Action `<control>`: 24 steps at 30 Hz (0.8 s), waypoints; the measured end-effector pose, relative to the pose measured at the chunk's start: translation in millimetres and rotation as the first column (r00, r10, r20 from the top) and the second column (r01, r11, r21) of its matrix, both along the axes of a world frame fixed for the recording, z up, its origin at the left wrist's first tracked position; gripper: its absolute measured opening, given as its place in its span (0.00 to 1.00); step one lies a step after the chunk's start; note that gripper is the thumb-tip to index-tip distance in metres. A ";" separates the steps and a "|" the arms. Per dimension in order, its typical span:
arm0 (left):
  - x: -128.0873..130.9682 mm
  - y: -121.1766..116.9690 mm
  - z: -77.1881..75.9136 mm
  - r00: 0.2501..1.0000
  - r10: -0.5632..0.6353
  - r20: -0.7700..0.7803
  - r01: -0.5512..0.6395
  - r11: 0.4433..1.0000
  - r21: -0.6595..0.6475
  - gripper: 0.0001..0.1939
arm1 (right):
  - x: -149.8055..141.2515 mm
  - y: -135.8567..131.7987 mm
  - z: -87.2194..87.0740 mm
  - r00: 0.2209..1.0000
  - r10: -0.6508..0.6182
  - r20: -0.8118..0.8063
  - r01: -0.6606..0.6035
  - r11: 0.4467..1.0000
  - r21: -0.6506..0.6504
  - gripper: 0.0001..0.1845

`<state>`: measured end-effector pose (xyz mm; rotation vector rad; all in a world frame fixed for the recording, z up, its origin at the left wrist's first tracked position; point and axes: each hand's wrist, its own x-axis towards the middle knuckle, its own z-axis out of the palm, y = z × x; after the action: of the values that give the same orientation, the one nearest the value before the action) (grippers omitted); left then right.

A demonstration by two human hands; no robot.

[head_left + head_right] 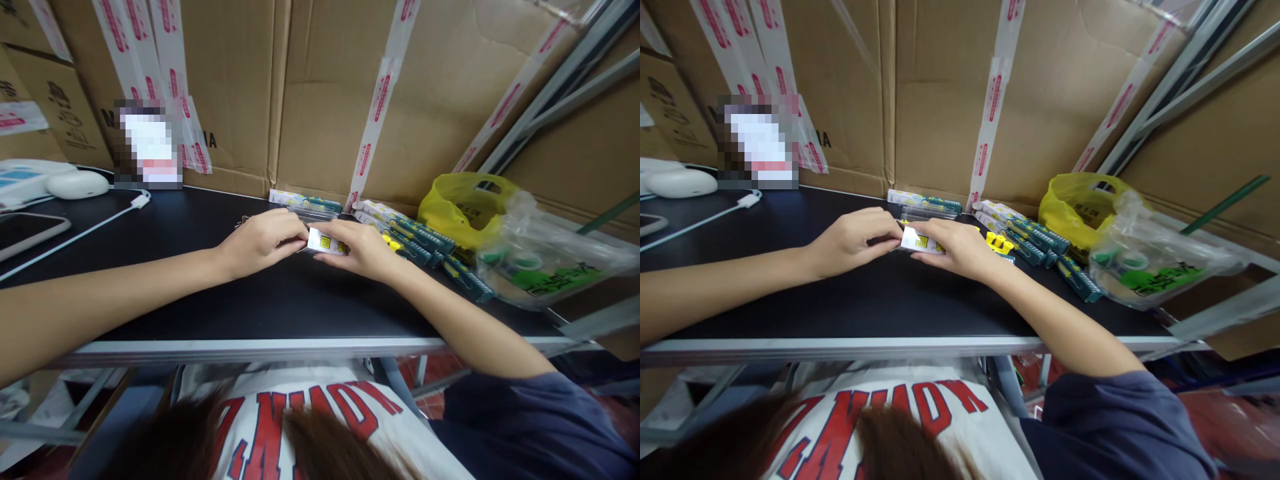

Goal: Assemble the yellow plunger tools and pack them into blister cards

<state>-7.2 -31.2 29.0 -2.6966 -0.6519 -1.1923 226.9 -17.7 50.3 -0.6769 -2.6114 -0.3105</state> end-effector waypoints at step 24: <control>-2.1 11.9 -10.1 0.994 -0.018 0.111 0.074 0.849 -0.523 0.06 | 0.6 1.9 -3.2 0.996 -0.084 -0.003 0.084 0.996 -0.038 0.23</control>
<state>-9.3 -19.3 19.0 -3.1170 -1.0771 -1.3305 227.5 -15.7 47.1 -0.8014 -2.5952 -0.2849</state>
